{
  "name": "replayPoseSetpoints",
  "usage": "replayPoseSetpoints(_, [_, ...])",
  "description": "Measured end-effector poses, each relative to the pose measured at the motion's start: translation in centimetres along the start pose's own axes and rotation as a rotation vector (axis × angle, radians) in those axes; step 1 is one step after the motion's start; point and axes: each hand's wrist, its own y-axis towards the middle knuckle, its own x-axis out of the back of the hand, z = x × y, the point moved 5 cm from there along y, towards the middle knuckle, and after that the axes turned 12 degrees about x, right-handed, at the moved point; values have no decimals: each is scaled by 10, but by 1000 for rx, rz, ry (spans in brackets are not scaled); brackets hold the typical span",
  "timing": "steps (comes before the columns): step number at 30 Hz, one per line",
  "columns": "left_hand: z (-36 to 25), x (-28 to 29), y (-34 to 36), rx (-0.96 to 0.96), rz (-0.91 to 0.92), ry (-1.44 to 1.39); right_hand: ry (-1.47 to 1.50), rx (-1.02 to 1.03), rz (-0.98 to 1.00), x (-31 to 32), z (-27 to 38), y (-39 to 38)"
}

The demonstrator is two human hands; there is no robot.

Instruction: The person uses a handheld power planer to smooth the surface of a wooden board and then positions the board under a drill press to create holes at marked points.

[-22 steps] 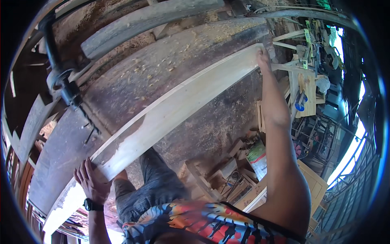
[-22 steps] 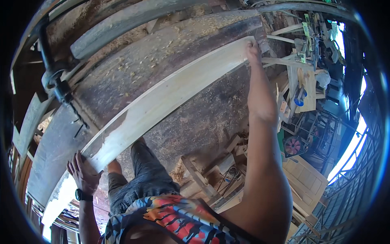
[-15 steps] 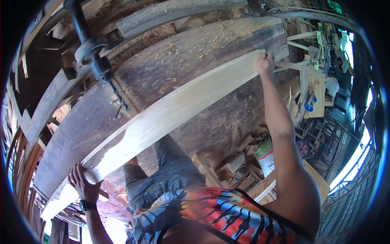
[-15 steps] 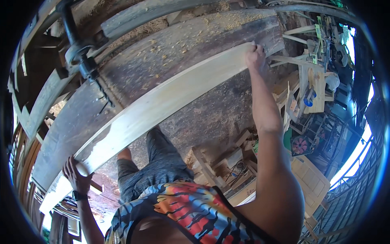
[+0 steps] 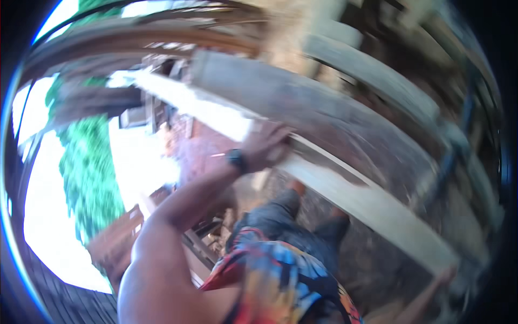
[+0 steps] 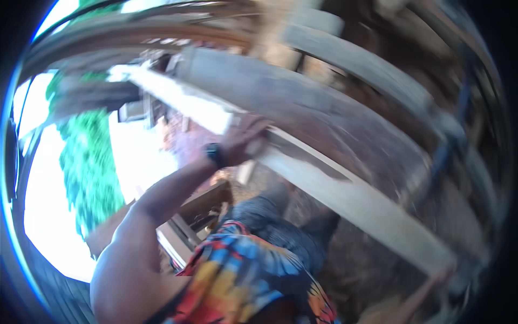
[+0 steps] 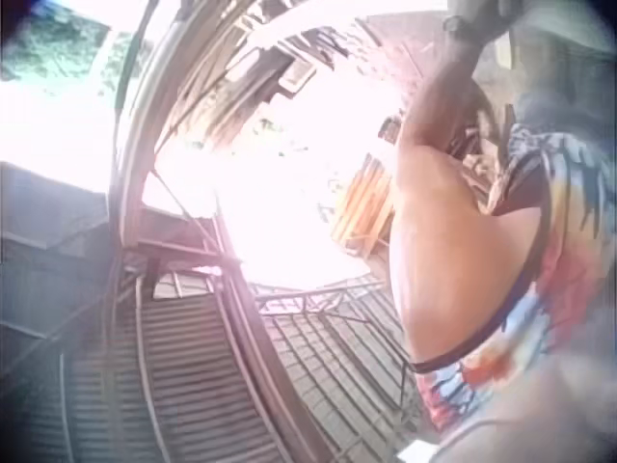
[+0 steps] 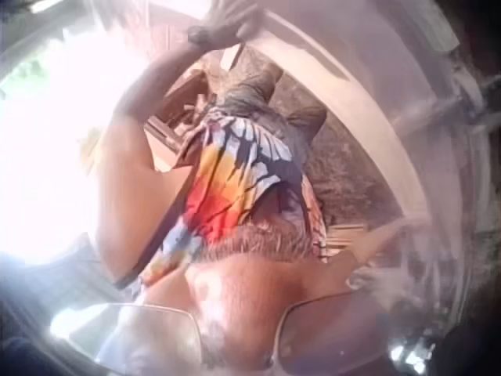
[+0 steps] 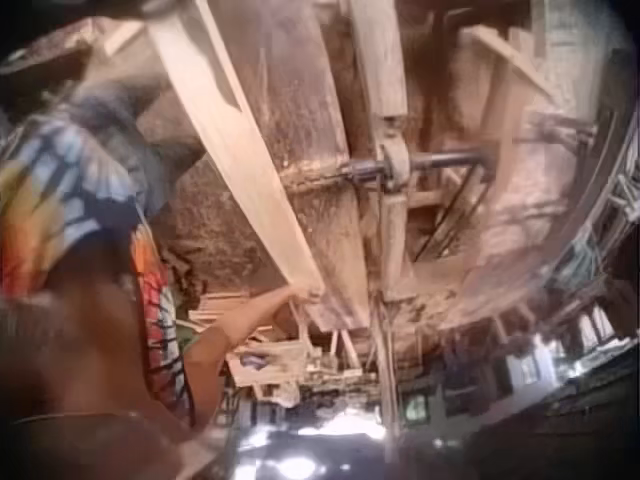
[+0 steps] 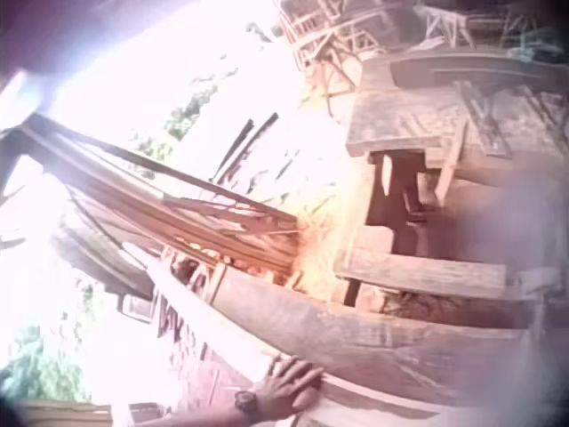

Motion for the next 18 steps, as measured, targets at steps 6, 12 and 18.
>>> replayPoseSetpoints(6, [17,9,-17,-49,-175,202,48,-64,24,-46,60,0])
replayPoseSetpoints(12, [7,3,-18,-121,-301,123,68,-104,4,-49,58,11])
replayPoseSetpoints(18, [0,6,-19,-168,-314,145,81,-129,-10,-50,52,16])
